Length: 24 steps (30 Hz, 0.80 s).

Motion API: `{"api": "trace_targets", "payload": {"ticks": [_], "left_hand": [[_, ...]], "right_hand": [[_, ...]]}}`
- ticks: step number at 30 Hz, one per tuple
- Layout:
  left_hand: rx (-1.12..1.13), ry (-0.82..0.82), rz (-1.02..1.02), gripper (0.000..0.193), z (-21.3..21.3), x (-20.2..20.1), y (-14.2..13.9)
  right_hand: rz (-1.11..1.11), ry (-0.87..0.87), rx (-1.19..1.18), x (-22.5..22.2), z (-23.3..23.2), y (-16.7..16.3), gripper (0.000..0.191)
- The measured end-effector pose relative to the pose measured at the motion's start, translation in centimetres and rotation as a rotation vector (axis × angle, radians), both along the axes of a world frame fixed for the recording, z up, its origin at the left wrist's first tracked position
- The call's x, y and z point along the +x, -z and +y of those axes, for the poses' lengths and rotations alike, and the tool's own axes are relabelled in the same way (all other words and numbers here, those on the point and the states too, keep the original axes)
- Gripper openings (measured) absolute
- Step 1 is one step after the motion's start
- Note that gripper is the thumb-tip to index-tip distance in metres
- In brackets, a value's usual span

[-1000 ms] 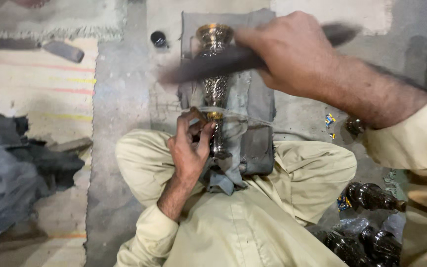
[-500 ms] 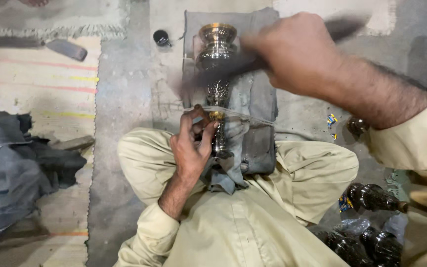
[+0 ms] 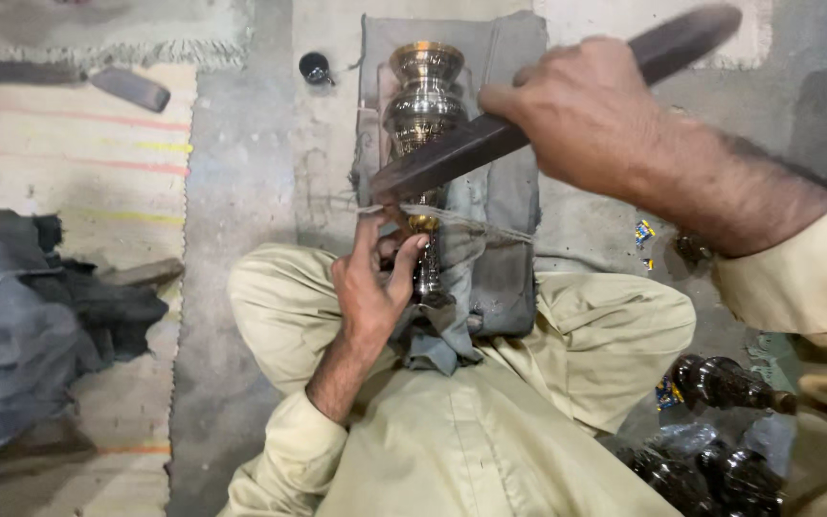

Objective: The person sits cross-legged on the floor with an ornate brass vase braced against a stone block and cloth on their lap. They hold a chisel against the vase surface with one hand and strike it repeatedly with a wooden mallet held in the other hand, repositioning the chisel to chase engraved patterns around the vase body.

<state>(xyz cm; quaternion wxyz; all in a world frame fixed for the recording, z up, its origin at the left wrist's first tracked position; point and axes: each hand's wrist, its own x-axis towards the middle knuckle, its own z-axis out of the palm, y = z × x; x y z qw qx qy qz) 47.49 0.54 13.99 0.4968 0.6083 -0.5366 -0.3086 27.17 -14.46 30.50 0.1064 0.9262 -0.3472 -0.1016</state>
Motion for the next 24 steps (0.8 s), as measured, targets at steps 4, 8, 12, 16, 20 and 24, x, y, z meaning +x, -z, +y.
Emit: {"api": "trace_targets", "payload": {"ticks": [4, 8, 12, 16, 20, 24], "left_hand": [[-0.129, 0.014, 0.204, 0.031, 0.0, -0.3, 0.8], [-0.029, -0.023, 0.148, 0.033, 0.0, -0.6, 1.3], [-0.085, 0.012, 0.188, 0.035, -0.3, -0.8, 1.3], [0.005, -0.038, 0.038, 0.031, 0.0, -0.6, 0.9], [-0.098, -0.003, 0.158, 0.033, -0.2, -0.5, 0.5], [0.005, -0.031, 0.122, 0.032, -0.2, -0.3, 0.1]], "right_hand": [[-0.173, -0.059, -0.108, -0.1, 0.0, -0.4, 0.027], [-0.271, -0.048, -0.016, 0.2, -0.2, -0.4, 0.027], [-0.137, -0.112, -0.156, 1.2, -0.5, -0.3, 0.028], [-0.073, -0.043, 0.019, 2.2, -0.4, -0.7, 0.032], [-0.21, -0.05, -0.074, 2.4, -0.6, -1.4, 0.042], [0.042, -0.057, -0.052, 2.4, -0.5, -0.8, 0.026]]}}
